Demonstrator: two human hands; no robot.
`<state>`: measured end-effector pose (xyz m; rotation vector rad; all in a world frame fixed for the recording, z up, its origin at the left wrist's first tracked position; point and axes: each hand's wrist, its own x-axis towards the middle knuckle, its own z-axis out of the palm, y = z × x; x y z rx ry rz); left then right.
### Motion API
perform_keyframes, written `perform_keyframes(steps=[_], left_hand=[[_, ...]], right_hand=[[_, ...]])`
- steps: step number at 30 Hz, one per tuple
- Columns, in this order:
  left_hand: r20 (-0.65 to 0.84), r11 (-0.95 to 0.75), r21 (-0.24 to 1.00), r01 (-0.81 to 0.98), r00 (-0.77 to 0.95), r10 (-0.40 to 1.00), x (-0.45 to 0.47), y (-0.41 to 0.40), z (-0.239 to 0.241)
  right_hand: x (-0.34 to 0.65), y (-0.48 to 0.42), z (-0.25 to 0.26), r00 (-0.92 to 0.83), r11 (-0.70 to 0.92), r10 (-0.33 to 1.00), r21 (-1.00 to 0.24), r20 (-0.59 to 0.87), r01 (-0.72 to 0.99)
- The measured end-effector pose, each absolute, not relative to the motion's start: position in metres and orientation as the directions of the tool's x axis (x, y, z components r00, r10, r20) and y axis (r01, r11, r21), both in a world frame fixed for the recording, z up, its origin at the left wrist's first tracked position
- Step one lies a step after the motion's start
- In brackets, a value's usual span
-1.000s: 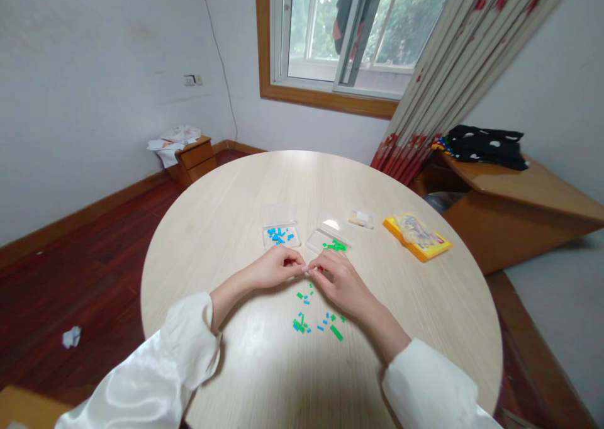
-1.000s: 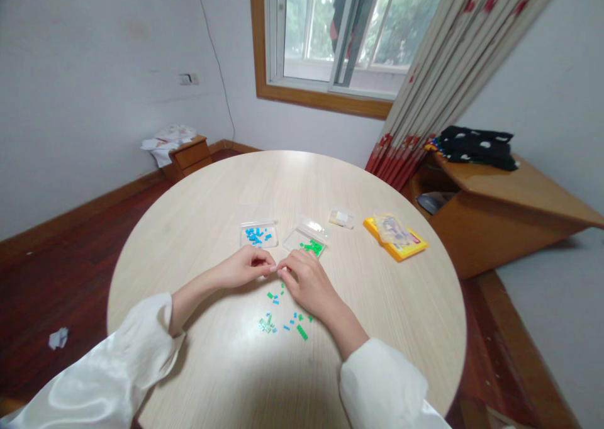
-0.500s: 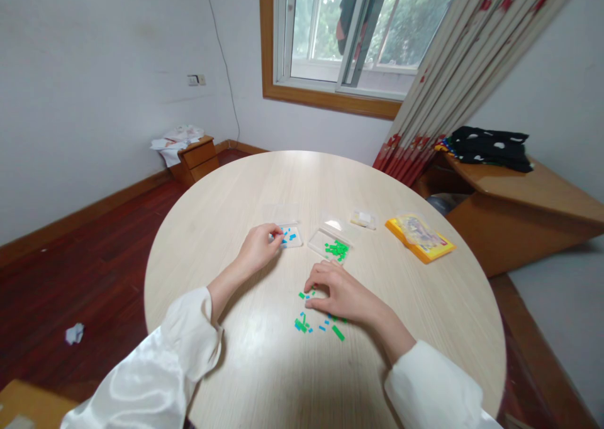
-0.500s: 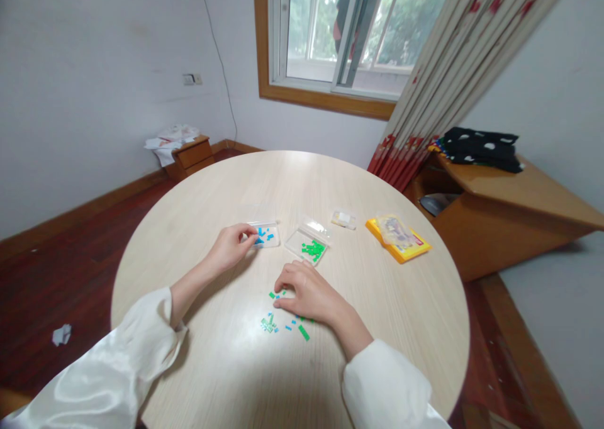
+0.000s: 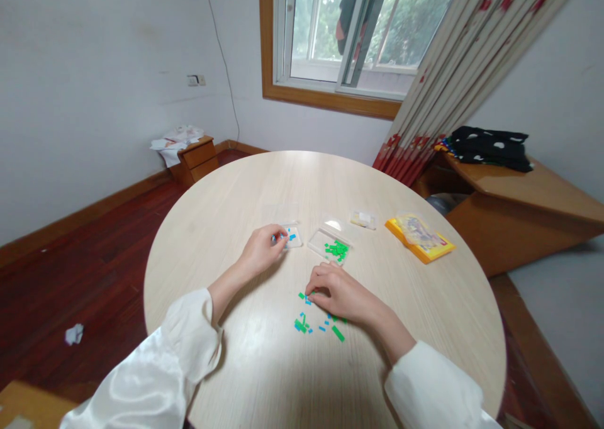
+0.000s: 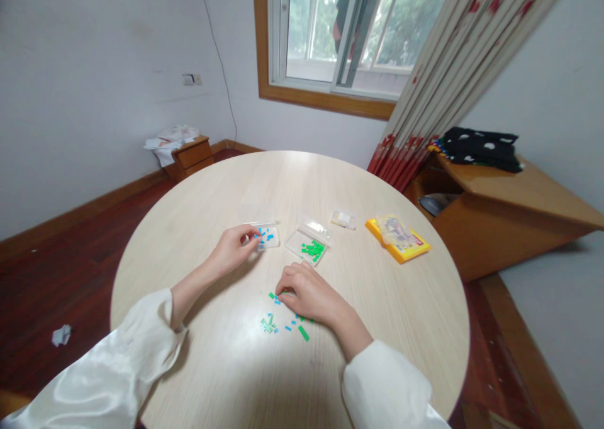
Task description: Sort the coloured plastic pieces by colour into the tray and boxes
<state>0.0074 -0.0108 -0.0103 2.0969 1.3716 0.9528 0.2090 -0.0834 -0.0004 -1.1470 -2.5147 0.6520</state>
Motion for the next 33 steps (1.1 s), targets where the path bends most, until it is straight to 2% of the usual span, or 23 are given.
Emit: perform_keyframes(steps=[4, 7, 11, 14, 22, 33], left_hand=[[0.267, -0.445, 0.669, 0.595, 0.367, 0.891, 0.011, -0.016, -0.009], [0.182, -0.466, 0.713, 0.524, 0.503, 0.845, 0.012, -0.020, -0.008], [0.111, -0.558, 0.753, 0.349, 0.768, 0.630, 0.015, -0.029, -0.006], [0.070, -0.627, 0.719, 0.300, 0.866, 0.495, 0.018, -0.035, -0.007], [0.057, -0.734, 0.596, 0.326, 0.894, 0.444, 0.023, -0.039, -0.009], [0.064, -0.693, 0.661, 0.289, 0.898, 0.435, 0.023, -0.038, -0.013]], right_hand=[[0.208, -0.083, 0.000, -0.634, 0.574, 0.769, -0.528, 0.085, 0.626], [0.211, -0.083, 0.004, -0.604, 0.557, 0.791, -0.529, 0.103, 0.640], [0.219, -0.081, 0.011, -0.498, 0.485, 0.857, -0.537, 0.135, 0.690], [0.222, -0.080, 0.011, -0.469, 0.477, 0.868, -0.536, 0.163, 0.697], [0.220, -0.079, 0.010, -0.485, 0.497, 0.858, -0.514, 0.171, 0.699], [0.219, -0.080, 0.011, -0.487, 0.498, 0.858, -0.497, 0.164, 0.711]])
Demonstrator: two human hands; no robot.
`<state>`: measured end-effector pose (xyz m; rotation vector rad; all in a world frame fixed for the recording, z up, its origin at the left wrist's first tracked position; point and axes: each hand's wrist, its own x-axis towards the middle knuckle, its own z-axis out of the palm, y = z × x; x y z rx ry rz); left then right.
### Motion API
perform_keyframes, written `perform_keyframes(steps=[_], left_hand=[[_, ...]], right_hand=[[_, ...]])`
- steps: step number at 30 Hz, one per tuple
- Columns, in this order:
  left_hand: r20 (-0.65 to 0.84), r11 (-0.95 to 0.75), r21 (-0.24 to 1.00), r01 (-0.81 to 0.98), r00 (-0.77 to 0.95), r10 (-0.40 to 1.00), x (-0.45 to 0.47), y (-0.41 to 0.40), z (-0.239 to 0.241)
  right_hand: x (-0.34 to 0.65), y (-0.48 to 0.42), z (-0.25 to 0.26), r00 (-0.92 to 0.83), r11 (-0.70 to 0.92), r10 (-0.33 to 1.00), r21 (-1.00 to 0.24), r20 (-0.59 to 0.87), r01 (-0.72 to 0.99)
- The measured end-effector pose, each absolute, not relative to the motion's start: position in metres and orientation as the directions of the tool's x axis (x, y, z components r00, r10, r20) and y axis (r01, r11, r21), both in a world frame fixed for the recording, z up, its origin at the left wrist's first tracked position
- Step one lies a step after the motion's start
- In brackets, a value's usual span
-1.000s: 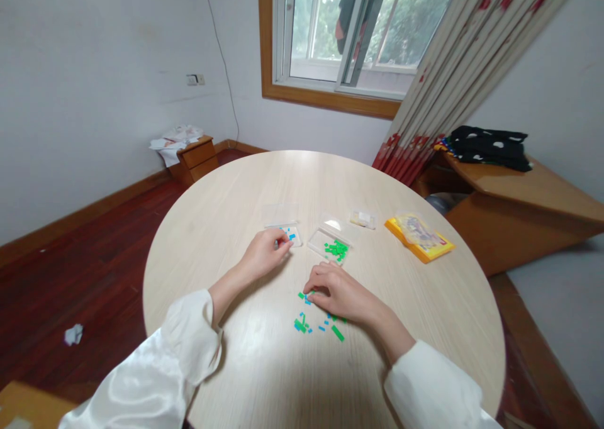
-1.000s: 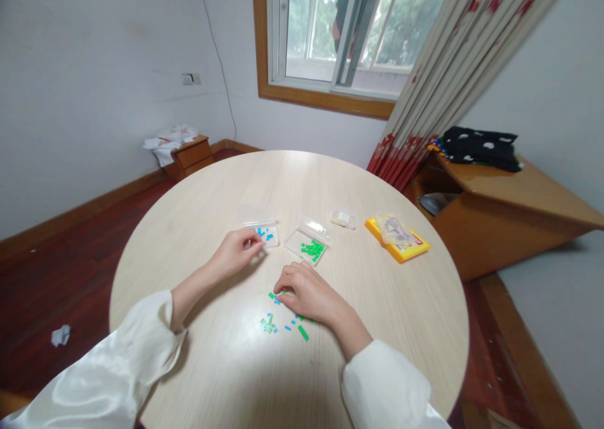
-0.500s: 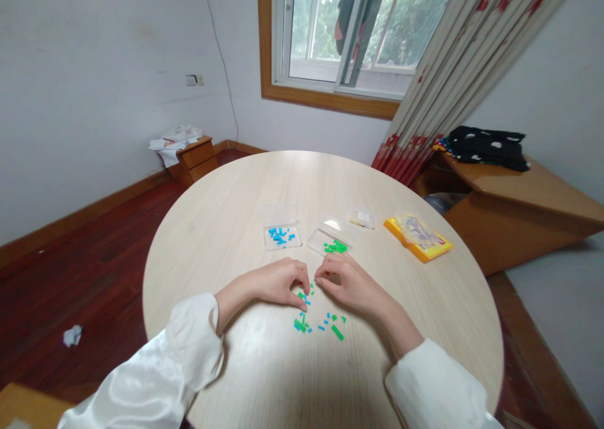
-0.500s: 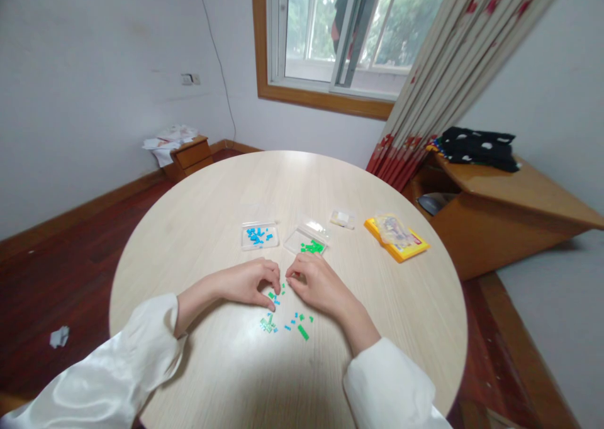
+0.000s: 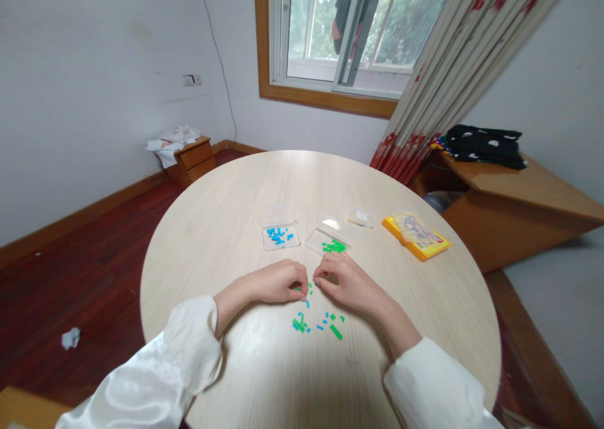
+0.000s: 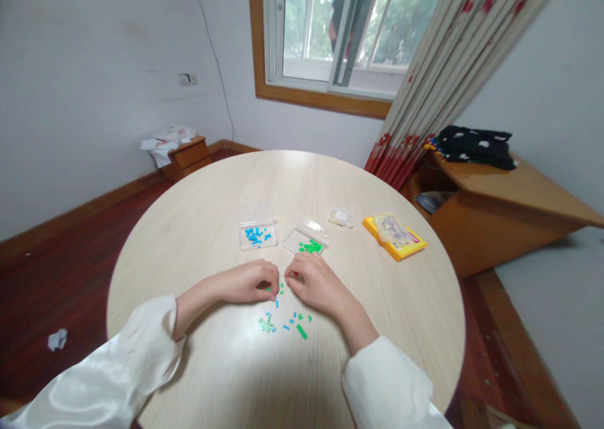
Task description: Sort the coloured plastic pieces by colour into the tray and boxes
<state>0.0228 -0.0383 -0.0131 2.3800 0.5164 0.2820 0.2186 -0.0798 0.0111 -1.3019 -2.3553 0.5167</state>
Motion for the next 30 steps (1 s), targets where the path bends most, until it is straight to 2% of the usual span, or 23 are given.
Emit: perform_keyframes(steps=[8, 18, 30], left_hand=[[0.098, -0.662, 0.722, 0.203, 0.917, 0.388, 0.0246, -0.0432, -0.0083], [0.108, -0.700, 0.689, 0.189, 0.928, 0.358, 0.0240, -0.0443, -0.0091], [0.053, -0.729, 0.641, 0.238, 0.934, 0.352, 0.0256, -0.0465, -0.0041]], right_hand=[[0.2200, -0.0794, 0.0115, -0.479, 0.494, 0.861, -0.494, 0.168, 0.715], [0.2182, -0.0797, 0.0121, -0.483, 0.501, 0.858, -0.495, 0.175, 0.710], [0.2193, -0.0787, 0.0107, -0.479, 0.489, 0.862, -0.514, 0.164, 0.705]])
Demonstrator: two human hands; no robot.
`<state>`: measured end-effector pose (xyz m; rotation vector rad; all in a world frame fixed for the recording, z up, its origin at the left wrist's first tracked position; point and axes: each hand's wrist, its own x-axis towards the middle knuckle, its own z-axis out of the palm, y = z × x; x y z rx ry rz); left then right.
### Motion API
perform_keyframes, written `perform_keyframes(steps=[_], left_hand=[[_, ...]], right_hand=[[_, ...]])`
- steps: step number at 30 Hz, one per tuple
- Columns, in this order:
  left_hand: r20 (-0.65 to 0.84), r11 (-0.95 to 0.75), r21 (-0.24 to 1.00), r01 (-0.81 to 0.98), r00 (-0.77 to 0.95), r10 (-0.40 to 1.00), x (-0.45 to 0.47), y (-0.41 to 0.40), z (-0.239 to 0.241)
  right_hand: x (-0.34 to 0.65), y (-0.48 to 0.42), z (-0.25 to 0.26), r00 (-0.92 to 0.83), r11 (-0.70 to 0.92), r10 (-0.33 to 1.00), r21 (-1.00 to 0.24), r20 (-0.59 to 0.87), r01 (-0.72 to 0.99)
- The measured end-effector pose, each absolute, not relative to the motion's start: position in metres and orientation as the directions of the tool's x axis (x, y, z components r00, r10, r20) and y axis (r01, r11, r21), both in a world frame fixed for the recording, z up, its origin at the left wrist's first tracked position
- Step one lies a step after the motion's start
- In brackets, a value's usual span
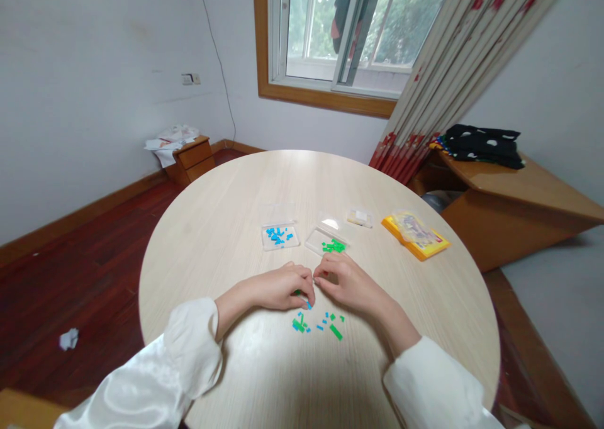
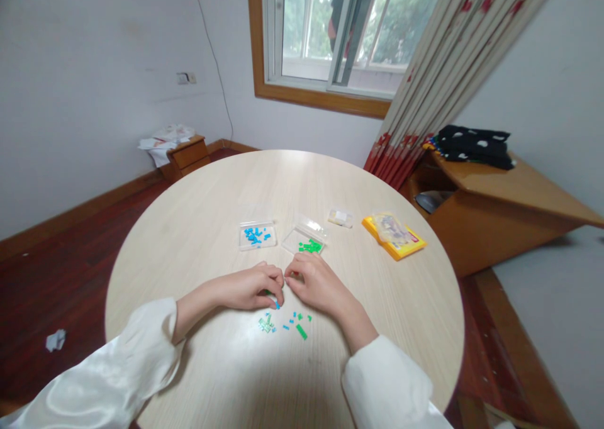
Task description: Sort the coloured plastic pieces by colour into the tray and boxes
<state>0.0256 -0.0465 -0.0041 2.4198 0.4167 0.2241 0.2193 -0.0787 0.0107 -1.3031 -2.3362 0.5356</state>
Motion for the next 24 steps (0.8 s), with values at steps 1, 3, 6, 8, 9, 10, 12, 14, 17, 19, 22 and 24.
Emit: perform_keyframes(steps=[1, 3, 6, 8, 9, 10, 12, 14, 17, 19, 22, 24], left_hand=[[0.054, -0.729, 0.642, 0.236, 0.935, 0.351, 0.026, -0.046, -0.004], [0.059, -0.729, 0.646, 0.229, 0.936, 0.346, 0.025, -0.047, -0.006], [0.068, -0.736, 0.640, 0.222, 0.937, 0.342, 0.026, -0.047, -0.010], [0.069, -0.737, 0.638, 0.223, 0.937, 0.343, 0.026, -0.048, -0.010], [0.071, -0.732, 0.644, 0.222, 0.935, 0.346, 0.026, -0.047, -0.008], [0.075, -0.722, 0.656, 0.221, 0.932, 0.354, 0.025, -0.047, -0.006], [0.103, -0.689, 0.690, 0.221, 0.913, 0.396, 0.023, -0.044, -0.001], [0.151, -0.659, 0.711, 0.245, 0.862, 0.483, 0.019, -0.040, 0.006], [0.242, -0.632, 0.698, 0.337, 0.720, 0.651, 0.012, -0.029, 0.010], [0.304, -0.582, 0.698, 0.417, 0.563, 0.768, 0.007, -0.021, 0.007], [0.358, -0.485, 0.706, 0.516, 0.330, 0.873, 0.003, -0.010, 0.000], [0.379, -0.449, 0.700, 0.555, 0.244, 0.893, 0.001, -0.005, -0.005]], right_hand=[[0.219, -0.079, 0.011, -0.478, 0.487, 0.863, -0.514, 0.162, 0.706], [0.219, -0.079, 0.011, -0.477, 0.485, 0.865, -0.512, 0.157, 0.709], [0.219, -0.079, 0.011, -0.478, 0.490, 0.863, -0.506, 0.164, 0.710], [0.220, -0.079, 0.011, -0.478, 0.497, 0.860, -0.503, 0.178, 0.708], [0.220, -0.079, 0.011, -0.477, 0.499, 0.860, -0.502, 0.183, 0.706], [0.220, -0.079, 0.011, -0.477, 0.500, 0.859, -0.502, 0.186, 0.706], [0.221, -0.079, 0.011, -0.475, 0.499, 0.860, -0.500, 0.186, 0.708], [0.222, -0.080, 0.011, -0.468, 0.493, 0.864, -0.497, 0.184, 0.714], [0.222, -0.081, 0.010, -0.458, 0.485, 0.870, -0.493, 0.185, 0.723], [0.222, -0.081, 0.009, -0.459, 0.487, 0.869, -0.490, 0.185, 0.723], [0.221, -0.081, 0.008, -0.464, 0.488, 0.867, -0.490, 0.181, 0.722], [0.221, -0.081, 0.008, -0.465, 0.489, 0.867, -0.492, 0.181, 0.720]])
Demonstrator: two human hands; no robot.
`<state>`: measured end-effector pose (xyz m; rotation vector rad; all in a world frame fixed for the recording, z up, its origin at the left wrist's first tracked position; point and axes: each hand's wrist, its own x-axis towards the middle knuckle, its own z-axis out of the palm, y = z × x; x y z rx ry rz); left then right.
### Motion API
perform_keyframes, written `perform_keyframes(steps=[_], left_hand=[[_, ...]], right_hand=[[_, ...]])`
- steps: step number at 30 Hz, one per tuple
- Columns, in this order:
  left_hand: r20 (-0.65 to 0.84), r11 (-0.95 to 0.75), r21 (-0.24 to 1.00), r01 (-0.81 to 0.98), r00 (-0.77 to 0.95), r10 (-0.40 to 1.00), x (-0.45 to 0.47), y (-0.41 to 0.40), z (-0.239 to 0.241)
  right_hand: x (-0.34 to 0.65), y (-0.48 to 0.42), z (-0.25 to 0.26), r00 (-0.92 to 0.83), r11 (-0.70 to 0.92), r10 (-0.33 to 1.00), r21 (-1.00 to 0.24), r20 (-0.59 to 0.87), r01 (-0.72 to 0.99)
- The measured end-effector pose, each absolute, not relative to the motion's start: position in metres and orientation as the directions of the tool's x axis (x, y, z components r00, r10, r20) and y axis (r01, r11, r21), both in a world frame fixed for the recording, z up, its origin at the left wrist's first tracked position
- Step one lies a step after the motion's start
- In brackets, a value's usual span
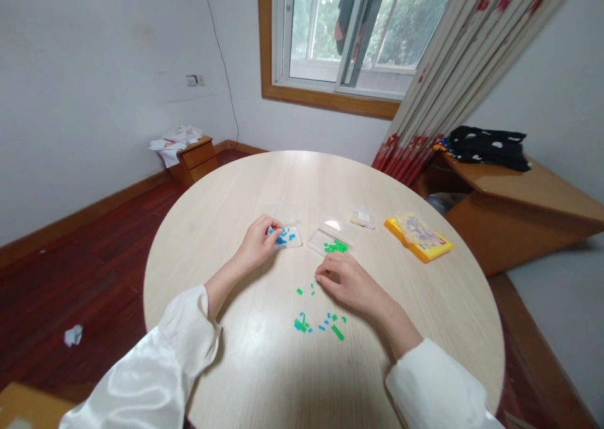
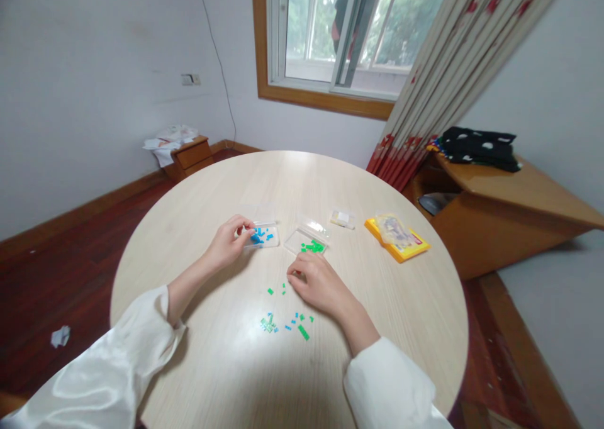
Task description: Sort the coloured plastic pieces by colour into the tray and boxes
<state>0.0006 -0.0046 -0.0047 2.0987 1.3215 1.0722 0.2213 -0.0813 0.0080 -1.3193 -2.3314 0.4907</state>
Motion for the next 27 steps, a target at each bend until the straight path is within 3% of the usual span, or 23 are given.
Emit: perform_keyframes(steps=[9, 21, 27], left_hand=[[0.425, -0.396, 0.717, 0.573, 0.091, 0.901, -0.0014, -0.0015, -0.0056], [0.453, -0.405, 0.722, 0.561, 0.059, 0.890, -0.0051, -0.0003, -0.0073], [0.465, -0.427, 0.744, 0.514, 0.061, 0.883, -0.0031, -0.0015, -0.0088]], right_hand=[[0.2199, -0.0829, 0.0109, -0.472, 0.486, 0.867, -0.492, 0.162, 0.722], [0.2208, -0.0813, 0.0087, -0.456, 0.481, 0.871, -0.492, 0.180, 0.725], [0.2208, -0.0816, 0.0068, -0.550, 0.539, 0.824, -0.482, 0.134, 0.691]])
